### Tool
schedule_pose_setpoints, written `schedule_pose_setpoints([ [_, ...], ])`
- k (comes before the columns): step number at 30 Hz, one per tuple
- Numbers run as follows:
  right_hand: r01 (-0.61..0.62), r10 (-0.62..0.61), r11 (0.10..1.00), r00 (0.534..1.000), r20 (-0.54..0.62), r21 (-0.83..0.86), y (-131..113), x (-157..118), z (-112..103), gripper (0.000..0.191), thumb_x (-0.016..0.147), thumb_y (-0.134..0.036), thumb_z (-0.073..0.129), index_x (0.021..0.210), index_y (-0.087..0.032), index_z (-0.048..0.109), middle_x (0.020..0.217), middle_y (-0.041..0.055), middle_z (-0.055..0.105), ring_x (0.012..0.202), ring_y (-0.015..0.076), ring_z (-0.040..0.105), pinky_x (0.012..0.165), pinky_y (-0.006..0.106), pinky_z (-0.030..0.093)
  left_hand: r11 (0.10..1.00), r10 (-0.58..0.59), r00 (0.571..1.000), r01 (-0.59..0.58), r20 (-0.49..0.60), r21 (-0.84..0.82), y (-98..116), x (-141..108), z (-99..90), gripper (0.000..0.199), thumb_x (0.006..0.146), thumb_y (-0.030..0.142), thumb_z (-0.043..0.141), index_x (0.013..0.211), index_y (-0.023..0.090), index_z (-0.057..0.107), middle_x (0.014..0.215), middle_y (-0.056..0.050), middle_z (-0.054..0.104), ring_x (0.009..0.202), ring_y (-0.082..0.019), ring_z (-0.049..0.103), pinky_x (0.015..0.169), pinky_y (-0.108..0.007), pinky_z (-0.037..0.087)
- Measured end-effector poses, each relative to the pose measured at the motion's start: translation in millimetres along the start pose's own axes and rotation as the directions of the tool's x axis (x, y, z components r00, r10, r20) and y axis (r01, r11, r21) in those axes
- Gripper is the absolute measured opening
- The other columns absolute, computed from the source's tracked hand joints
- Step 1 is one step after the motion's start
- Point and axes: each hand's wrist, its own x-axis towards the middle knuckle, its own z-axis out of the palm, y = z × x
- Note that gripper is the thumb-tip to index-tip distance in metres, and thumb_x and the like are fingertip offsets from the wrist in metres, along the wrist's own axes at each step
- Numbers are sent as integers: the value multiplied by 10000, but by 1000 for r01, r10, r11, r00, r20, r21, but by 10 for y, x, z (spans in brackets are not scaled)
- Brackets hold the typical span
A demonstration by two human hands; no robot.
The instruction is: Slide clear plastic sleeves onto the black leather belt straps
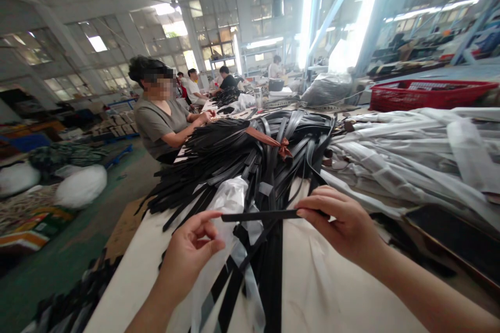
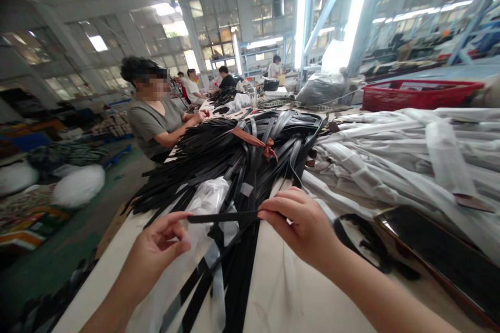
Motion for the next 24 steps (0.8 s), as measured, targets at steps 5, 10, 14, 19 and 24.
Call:
schedule_pose_setpoints([
  [5, 48, -49, 998, 999, 22, 41, 18, 24, -41, 84, 879, -196, 585, 858, -184, 665, 712, 24, 634, 647, 139, 570, 602, 250, 442, 1000, 1, 1000, -2, 16, 24, -26, 10, -18, 395, 672, 219, 746, 1048, 184, 631, 666, 55, 547, 631, -97, 520, 589, -182, 431],
  [10, 49, -50, 998, 998, 27, 39, 36, 30, -71, 71, 876, -185, 589, 862, -189, 658, 693, 12, 625, 636, 136, 565, 604, 254, 433, 999, -10, 999, 8, 34, 42, -45, -1, -8, 371, 687, 203, 732, 1044, 186, 632, 662, 59, 547, 622, -92, 518, 584, -179, 424],
  [14, 73, -75, 997, 995, 64, 29, 59, 32, -69, 85, 891, -196, 576, 857, -184, 653, 711, 21, 644, 645, 138, 571, 634, 265, 430, 1000, -13, 999, 12, 48, 28, -50, 3, 8, 396, 682, 199, 737, 1061, 186, 623, 664, 61, 557, 628, -95, 529, 586, -184, 423],
  [19, 54, -61, 997, 986, 156, 50, 88, 24, -69, 96, 901, -218, 575, 862, -175, 652, 731, 31, 655, 674, 142, 558, 665, 266, 416, 997, -44, 997, 40, 59, 65, -51, -9, 0, 413, 711, 220, 715, 1102, 182, 590, 683, 44, 640, 663, -114, 583, 642, -204, 446],
  [24, 45, -65, 996, 950, 307, 70, 53, 51, -78, 167, 921, -251, 547, 814, -176, 651, 691, 23, 643, 662, 140, 547, 647, 260, 384, 980, -86, 988, 60, 131, 188, -23, -53, 46, 393, 749, 206, 662, 1135, 193, 588, 730, 14, 719, 707, -147, 642, 720, -243, 468],
])
